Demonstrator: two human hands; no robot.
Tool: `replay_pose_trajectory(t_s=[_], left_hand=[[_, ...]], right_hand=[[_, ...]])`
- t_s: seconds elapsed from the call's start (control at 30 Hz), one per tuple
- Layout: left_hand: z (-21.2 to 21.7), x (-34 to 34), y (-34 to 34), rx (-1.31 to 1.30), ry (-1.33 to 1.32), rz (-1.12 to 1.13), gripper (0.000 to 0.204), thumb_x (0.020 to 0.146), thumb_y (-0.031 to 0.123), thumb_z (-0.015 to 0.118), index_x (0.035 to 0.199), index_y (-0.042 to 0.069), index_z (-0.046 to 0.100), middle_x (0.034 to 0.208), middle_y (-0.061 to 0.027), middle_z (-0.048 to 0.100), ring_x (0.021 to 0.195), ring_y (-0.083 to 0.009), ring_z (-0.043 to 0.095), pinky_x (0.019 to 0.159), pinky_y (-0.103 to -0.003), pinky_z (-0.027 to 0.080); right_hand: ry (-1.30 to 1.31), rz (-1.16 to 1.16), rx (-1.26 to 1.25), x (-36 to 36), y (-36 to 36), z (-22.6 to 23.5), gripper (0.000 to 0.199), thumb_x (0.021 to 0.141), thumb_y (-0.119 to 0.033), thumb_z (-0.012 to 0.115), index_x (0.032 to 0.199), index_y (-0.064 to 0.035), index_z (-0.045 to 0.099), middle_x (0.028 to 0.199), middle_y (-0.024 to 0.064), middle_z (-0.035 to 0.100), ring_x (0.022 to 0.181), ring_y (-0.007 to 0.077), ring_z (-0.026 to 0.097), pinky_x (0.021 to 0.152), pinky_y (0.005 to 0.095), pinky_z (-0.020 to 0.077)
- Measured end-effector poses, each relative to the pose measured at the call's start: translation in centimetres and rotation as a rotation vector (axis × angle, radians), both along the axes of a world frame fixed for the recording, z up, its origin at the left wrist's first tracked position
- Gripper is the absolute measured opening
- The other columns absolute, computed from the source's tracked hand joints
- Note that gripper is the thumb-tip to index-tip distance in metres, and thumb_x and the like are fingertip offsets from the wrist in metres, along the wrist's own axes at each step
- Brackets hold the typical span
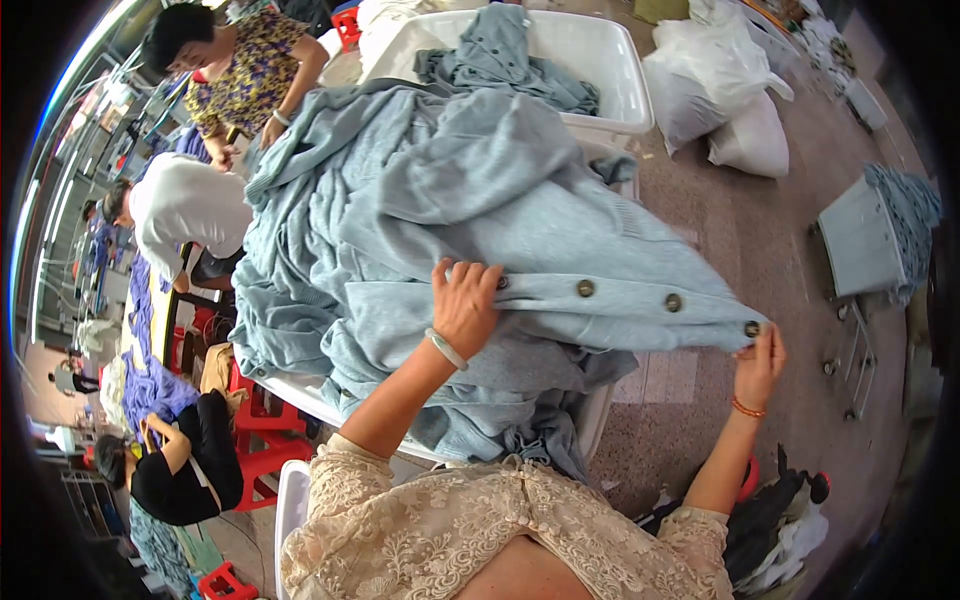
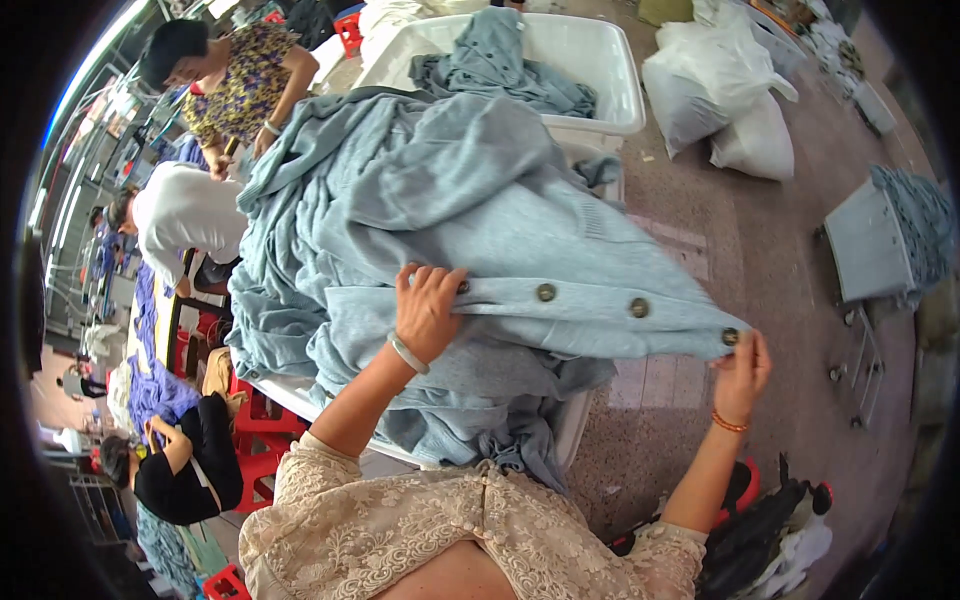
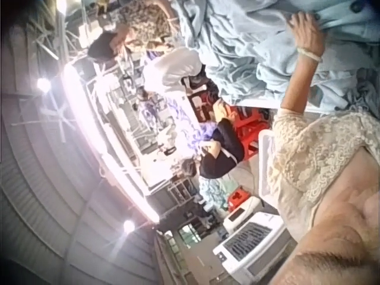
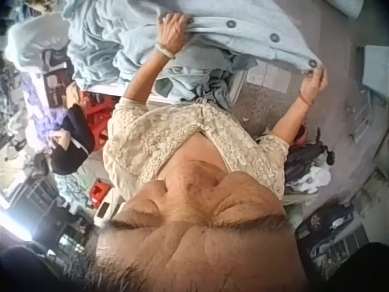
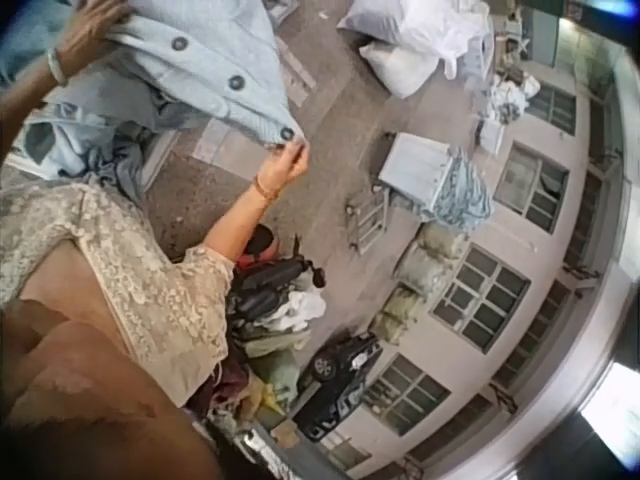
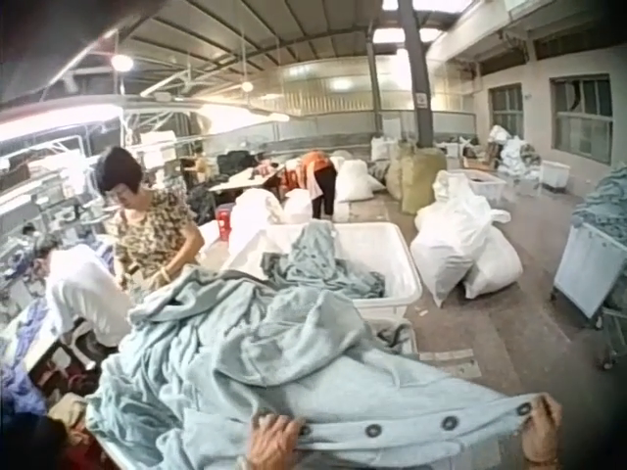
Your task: Buttoning and sorting blue knitted sweaters in a garment factory.
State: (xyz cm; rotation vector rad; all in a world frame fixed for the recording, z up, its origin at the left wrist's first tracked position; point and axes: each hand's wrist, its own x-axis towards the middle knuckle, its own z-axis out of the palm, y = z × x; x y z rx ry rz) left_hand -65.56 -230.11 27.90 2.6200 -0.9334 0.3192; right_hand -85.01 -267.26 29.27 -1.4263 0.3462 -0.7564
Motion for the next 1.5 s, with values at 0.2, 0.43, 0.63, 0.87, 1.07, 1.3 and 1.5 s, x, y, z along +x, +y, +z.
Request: replay_pose_trajectory(t_s=[0.2, 0.43, 0.63, 0.87, 1.07, 1.3, 1.5], left_hand=[[3.0, -2.5, -3.8, -0.722, 0.09, -0.235, 0.05, 0.054, -0.011, 0.053, 0.102, 0.004, 0.056, 0.091, -0.0148, 0.057, 0.09, -0.0346, 0.053, 0.075, -0.042, 0.041], [6.2, -12.0, -11.1, -0.611, 0.042, -0.744, 0.046, 0.07, 0.007, 0.058, 0.115, 0.003, 0.054, 0.111, -0.0124, 0.054, 0.11, -0.0282, 0.05, 0.1, -0.045, 0.032], [1.7, -8.5, -2.6, -0.377, 0.173, -0.425, 0.044, 0.071, 0.011, 0.066, 0.114, 0.012, 0.056, 0.12, -0.0123, 0.051, 0.116, -0.0302, 0.046, 0.096, -0.049, 0.033], [-5.1, -6.2, 13.2, -0.153, 0.124, 0.303, 0.039, 0.065, 0.004, 0.071, 0.101, 0.011, 0.06, 0.104, -0.0108, 0.056, 0.102, -0.0302, 0.052, 0.085, -0.043, 0.038], [-6.4, -5.7, 20.9, 0.186, 0.258, 0.468, 0.055, 0.068, 0.001, 0.056, 0.122, 0.009, 0.051, 0.124, -0.011, 0.051, 0.121, -0.0292, 0.043, 0.099, -0.044, 0.029], [-3.6, -8.6, 19.8, 0.05, 0.513, 0.179, 0.077, 0.058, 0.013, 0.074, 0.129, 0.014, 0.047, 0.137, -0.0127, 0.041, 0.132, -0.0345, 0.031, 0.106, -0.049, 0.019], [-7.2, -10.7, 17.5, 0.193, 0.223, 0.218, 0.041, 0.059, -0.005, 0.056, 0.097, 0.009, 0.061, 0.127, -0.0145, 0.048, 0.127, -0.0315, 0.038, 0.108, -0.054, 0.015]], right_hand=[[0.312, 0.328, -0.414, 3.9, 7.9, 2.8, 0.073, 0.08, -0.011, 0.068, 0.141, -0.0056, 0.029, 0.14, 0.0097, 0.038, 0.081, 0.0114, 0.059, 0.065, 0.0234, 0.0509], [0.302, 0.362, 0.175, 1.6, 3.1, -12.4, 0.042, 0.095, -0.027, 0.04, 0.13, -0.0036, 0.043, 0.129, 0.0109, 0.049, 0.12, 0.022, 0.044, 0.105, 0.0349, 0.0342], [0.382, -0.638, 0.385, -6.6, -6.9, -13.7, 0.043, 0.09, -0.024, 0.056, 0.126, -0.0024, 0.048, 0.123, 0.0148, 0.053, 0.101, 0.0255, 0.057, 0.076, 0.0365, 0.0516], [1.169, -0.619, 0.014, -19.8, -4.5, -20.1, 0.028, 0.083, -0.014, 0.064, 0.104, 0.0058, 0.059, 0.08, 0.0152, 0.063, 0.046, 0.0234, 0.059, 0.034, 0.0317, 0.0468], [1.09, -0.807, 0.226, -14.5, -14.0, -17.3, 0.034, 0.084, -0.019, 0.065, 0.106, 0.0022, 0.051, 0.093, 0.0162, 0.06, 0.055, 0.0243, 0.06, 0.038, 0.0304, 0.0511], [0.732, -0.492, -0.146, 8.9, -14.8, -4.6, 0.048, 0.081, -0.025, 0.07, 0.116, 0.0033, 0.055, 0.107, 0.012, 0.06, 0.071, 0.0211, 0.066, 0.047, 0.0278, 0.0554], [-0.035, 0.189, -0.209, 29.8, -5.4, 14.1, 0.047, 0.089, -0.019, 0.062, 0.124, 0.0077, 0.046, 0.125, 0.0157, 0.052, 0.109, 0.0273, 0.058, 0.095, 0.0353, 0.0459]])
